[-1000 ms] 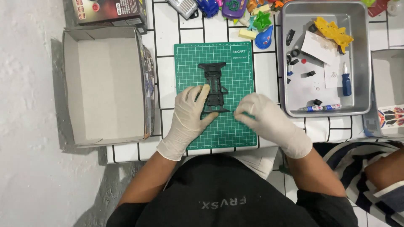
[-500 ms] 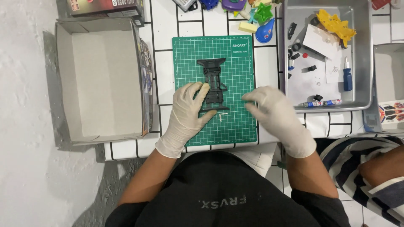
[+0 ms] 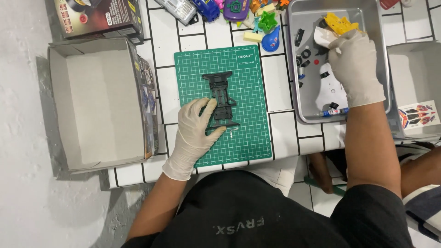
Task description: The person assembles a toy car on a green cutting mat. They place the black chassis on the mat, attach wheels, and add a yellow body part. The person also handles small screws and other components from a nearby tray.
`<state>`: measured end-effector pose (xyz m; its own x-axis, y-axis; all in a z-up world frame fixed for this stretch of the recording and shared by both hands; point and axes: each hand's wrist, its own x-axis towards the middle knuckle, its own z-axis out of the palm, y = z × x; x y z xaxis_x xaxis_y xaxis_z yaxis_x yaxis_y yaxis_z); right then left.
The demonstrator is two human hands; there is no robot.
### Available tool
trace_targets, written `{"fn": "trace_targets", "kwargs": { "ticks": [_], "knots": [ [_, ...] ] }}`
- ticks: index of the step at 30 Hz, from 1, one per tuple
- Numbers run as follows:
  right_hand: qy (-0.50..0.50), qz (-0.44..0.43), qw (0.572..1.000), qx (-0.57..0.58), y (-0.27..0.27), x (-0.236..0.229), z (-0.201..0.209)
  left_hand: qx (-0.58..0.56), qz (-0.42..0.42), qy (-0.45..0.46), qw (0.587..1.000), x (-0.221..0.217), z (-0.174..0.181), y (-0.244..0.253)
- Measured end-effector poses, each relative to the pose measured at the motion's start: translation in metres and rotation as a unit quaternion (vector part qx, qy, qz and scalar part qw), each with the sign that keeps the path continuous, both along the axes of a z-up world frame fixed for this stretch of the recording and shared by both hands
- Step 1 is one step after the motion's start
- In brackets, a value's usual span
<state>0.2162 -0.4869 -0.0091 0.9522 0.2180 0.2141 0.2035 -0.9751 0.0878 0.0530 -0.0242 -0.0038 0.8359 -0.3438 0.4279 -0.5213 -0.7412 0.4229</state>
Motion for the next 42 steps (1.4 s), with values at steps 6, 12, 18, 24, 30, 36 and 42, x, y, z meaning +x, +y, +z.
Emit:
{"fn": "trace_targets", "kwargs": {
  "ticks": [6,12,18,24,30,36,42],
  "knots": [
    [-0.004,-0.039,0.975,0.218,-0.014,0.008,0.044,0.012,0.001,-0.005,1.0,0.002,0.003,-0.001],
    [0.079,-0.156,0.746,0.643,0.033,0.006,0.091,0.006,0.005,0.005,1.0,-0.001,-0.001,0.0],
    [0.103,-0.085,0.968,0.214,-0.009,-0.003,0.055,-0.006,-0.001,0.001,1.0,-0.001,0.003,-0.001],
    [0.036,0.019,0.997,-0.063,-0.051,-0.01,0.006,-0.005,-0.004,-0.004,1.0,0.001,0.006,-0.002],
    [0.025,0.018,0.993,-0.11,-0.058,-0.015,0.003,0.004,0.004,0.004,1.0,0.001,0.005,-0.002],
    [-0.076,0.081,0.956,-0.273,-0.071,-0.008,-0.006,0.005,0.006,0.007,1.0,-0.001,-0.001,0.0],
    [-0.08,0.082,0.941,-0.32,-0.055,-0.008,0.011,0.01,0.01,0.018,1.0,0.0,-0.001,-0.001]
  ]
}}
